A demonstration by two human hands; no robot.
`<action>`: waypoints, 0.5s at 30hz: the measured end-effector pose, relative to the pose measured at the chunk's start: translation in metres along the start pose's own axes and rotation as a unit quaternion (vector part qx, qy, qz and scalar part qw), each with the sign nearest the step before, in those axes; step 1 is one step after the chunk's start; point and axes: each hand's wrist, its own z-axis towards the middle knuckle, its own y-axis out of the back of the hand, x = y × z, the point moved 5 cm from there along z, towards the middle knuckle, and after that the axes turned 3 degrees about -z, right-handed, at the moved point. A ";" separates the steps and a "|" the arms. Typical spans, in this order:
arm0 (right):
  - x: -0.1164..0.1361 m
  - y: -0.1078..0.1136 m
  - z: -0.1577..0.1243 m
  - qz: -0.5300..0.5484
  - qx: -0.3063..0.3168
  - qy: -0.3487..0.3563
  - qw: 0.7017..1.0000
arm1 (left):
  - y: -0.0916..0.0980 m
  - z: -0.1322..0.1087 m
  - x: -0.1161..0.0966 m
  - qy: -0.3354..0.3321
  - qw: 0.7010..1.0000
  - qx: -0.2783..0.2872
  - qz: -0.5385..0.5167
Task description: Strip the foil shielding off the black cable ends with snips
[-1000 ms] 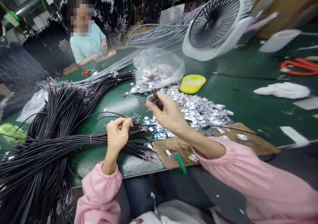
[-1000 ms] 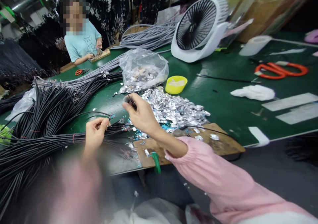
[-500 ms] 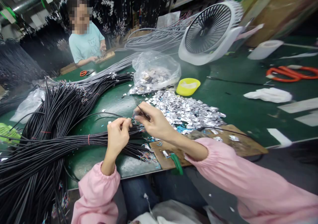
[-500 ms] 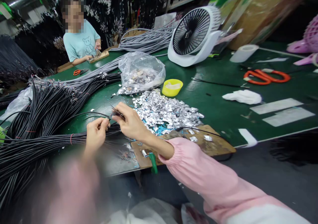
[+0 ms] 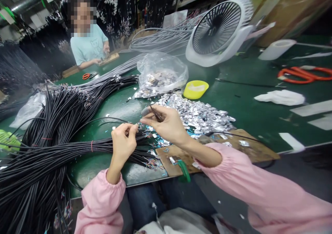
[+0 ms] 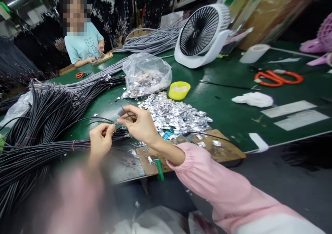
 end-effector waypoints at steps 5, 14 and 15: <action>0.007 0.017 0.002 -0.090 -0.089 0.060 0.990 | 0.001 -0.002 0.000 -0.002 1.000 -0.009 -0.003; -0.003 0.005 -0.011 -0.080 0.035 -0.031 0.996 | -0.006 -0.005 0.001 -0.023 0.999 -0.037 0.031; 0.001 0.003 -0.016 -0.085 0.049 -0.015 0.995 | -0.007 -0.010 -0.001 -0.020 0.997 -0.058 0.041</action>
